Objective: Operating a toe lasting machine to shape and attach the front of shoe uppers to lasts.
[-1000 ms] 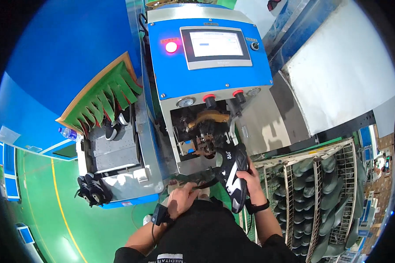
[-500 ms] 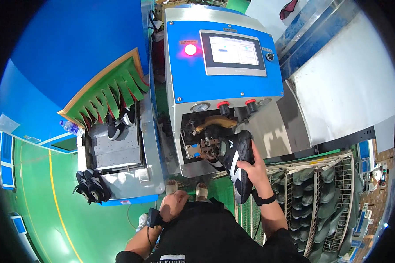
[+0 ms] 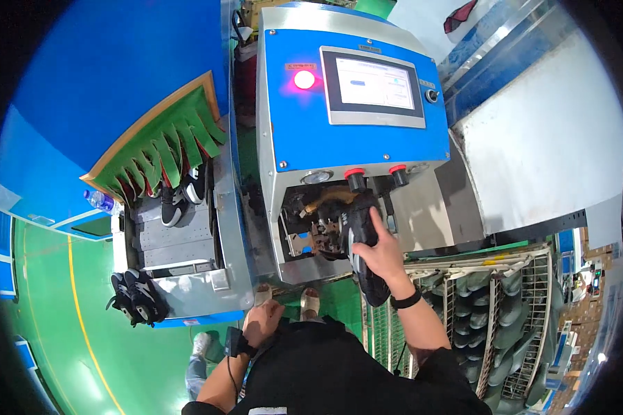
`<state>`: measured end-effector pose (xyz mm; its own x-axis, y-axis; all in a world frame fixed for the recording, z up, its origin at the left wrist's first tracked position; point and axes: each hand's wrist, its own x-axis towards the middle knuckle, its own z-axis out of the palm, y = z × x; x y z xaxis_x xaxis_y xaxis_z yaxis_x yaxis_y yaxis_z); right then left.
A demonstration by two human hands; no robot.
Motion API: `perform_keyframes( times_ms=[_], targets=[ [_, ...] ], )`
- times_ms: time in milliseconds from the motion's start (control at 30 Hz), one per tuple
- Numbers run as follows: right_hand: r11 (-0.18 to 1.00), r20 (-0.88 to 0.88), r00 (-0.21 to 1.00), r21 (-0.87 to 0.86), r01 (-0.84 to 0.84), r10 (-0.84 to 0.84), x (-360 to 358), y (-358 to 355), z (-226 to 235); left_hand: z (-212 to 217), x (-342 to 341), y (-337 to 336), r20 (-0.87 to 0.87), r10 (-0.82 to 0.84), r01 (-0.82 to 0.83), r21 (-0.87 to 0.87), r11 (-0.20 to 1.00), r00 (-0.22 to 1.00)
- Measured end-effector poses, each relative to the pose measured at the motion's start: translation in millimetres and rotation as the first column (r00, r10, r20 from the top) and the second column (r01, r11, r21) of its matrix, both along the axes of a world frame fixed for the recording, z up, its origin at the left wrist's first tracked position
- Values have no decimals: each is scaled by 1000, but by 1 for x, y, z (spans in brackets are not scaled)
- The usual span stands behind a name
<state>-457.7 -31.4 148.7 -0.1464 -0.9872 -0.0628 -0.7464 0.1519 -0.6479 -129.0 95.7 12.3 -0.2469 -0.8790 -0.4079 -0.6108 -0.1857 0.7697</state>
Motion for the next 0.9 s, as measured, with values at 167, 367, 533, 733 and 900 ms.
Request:
perform_keyframes(
  times_ms=[167, 367, 533, 733, 900],
  targets=[
    [937, -362, 917, 348, -34, 168, 33, -16, -2, -26, 3, 12, 61, 16, -22, 106, 994, 998],
    [968, -433, 897, 251, 24, 89, 55, -46, -17, -16, 10, 0, 1, 22, -22, 182, 983, 1000],
    [992, -490, 869, 127, -8, 70, 59, -34, -28, -20, 9, -15, 61, 170, -175, 93, 980, 984],
    [994, -412, 911, 106, 20, 26, 52, -17, -31, -9, -10, -41, -102, 131, -124, 69, 990, 986],
    [983, -461, 887, -168, -69, -16, 49, 18, -35, 40, -36, -58, -368, 235, -90, 369, 925, 900]
  ],
)
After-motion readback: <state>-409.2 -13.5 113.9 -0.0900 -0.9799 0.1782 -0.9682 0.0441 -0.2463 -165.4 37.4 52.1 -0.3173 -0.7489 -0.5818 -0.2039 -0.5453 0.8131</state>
